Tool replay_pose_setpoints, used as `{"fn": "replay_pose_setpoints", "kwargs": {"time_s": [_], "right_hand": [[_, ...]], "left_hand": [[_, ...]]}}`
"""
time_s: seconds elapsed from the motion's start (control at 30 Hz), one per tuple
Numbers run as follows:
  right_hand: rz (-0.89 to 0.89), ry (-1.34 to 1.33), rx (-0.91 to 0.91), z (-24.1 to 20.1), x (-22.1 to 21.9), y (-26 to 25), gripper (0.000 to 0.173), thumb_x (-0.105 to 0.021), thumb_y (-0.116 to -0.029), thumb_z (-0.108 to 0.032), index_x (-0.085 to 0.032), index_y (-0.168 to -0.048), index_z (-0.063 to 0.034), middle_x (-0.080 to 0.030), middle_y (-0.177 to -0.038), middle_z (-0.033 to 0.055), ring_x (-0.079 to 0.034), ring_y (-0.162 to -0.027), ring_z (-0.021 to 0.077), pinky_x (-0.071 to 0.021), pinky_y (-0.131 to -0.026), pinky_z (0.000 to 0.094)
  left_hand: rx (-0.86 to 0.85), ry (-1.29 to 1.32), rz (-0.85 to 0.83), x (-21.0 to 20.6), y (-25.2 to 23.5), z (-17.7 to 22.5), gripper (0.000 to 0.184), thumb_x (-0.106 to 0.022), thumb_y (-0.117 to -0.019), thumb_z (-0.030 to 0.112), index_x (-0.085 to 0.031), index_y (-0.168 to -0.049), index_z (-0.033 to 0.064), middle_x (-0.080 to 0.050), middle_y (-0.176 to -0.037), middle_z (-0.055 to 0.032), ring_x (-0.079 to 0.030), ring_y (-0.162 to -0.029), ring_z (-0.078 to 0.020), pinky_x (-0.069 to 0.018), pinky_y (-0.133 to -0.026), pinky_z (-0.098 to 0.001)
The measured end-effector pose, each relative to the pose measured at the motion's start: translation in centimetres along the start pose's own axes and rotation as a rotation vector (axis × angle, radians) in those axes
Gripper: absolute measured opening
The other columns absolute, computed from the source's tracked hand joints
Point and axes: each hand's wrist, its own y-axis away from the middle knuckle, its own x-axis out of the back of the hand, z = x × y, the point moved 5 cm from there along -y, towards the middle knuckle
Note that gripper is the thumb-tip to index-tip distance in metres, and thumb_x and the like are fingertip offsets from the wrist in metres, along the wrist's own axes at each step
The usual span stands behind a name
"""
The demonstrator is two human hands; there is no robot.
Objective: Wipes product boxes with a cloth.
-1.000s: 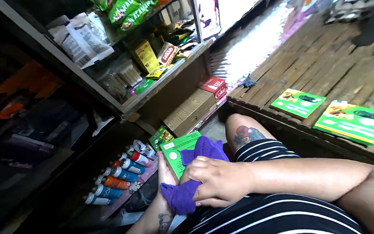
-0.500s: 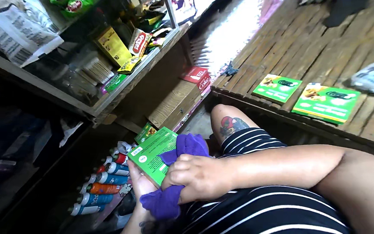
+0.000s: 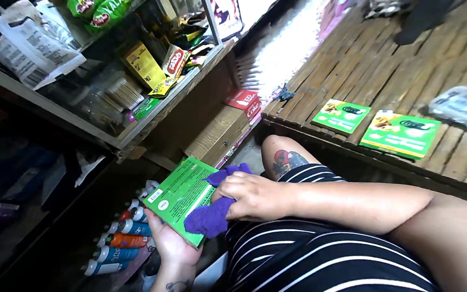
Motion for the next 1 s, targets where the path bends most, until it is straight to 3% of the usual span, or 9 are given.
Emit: {"fn": "replay_pose_setpoints", "kwargs": {"time_s": [0.23, 0.77, 1.0], "right_hand": [[-0.006, 0.051, -0.046, 2.8, 0.9, 1.4, 0.013, -0.062, -0.0963, -0.015, -0.075, -0.095, -0.0124, -0.069, -0.109, 0.0106, -0.064, -0.106, 0.0265, -0.0531, -0.089, 0.0422], [0.062, 0.09, -0.117, 7.0, 2.0, 4.1, 0.007, -0.07, -0.0895, -0.012, -0.073, -0.084, -0.0088, -0.069, -0.107, 0.0122, -0.064, -0.108, 0.0271, -0.0531, -0.096, 0.0438], [0.094, 0.168, -0.244, 8.1, 3.7, 4.4, 0.009, -0.07, -0.0891, -0.015, -0.074, -0.088, -0.007, -0.068, -0.11, 0.0151, -0.064, -0.11, 0.0298, -0.0534, -0.097, 0.0461]], "left_hand": [[0.005, 0.049, 0.023, 0.2, -0.1, 0.2, 0.083, -0.008, -0.0969, 0.075, -0.059, -0.123, 0.0146, -0.072, -0.108, -0.0107, -0.071, -0.102, -0.0262, -0.0599, -0.082, -0.054], [-0.018, 0.026, 0.039, 0.1, 0.0, 0.5, 0.083, -0.008, -0.097, 0.075, -0.058, -0.125, 0.015, -0.071, -0.11, -0.0105, -0.071, -0.103, -0.0266, -0.0601, -0.084, -0.0535], [0.035, 0.031, -0.056, -0.3, 0.4, 0.0, 0.084, -0.007, -0.0981, 0.073, -0.061, -0.121, 0.0135, -0.073, -0.106, -0.0119, -0.072, -0.1, -0.0268, -0.0611, -0.081, -0.0527]]}}
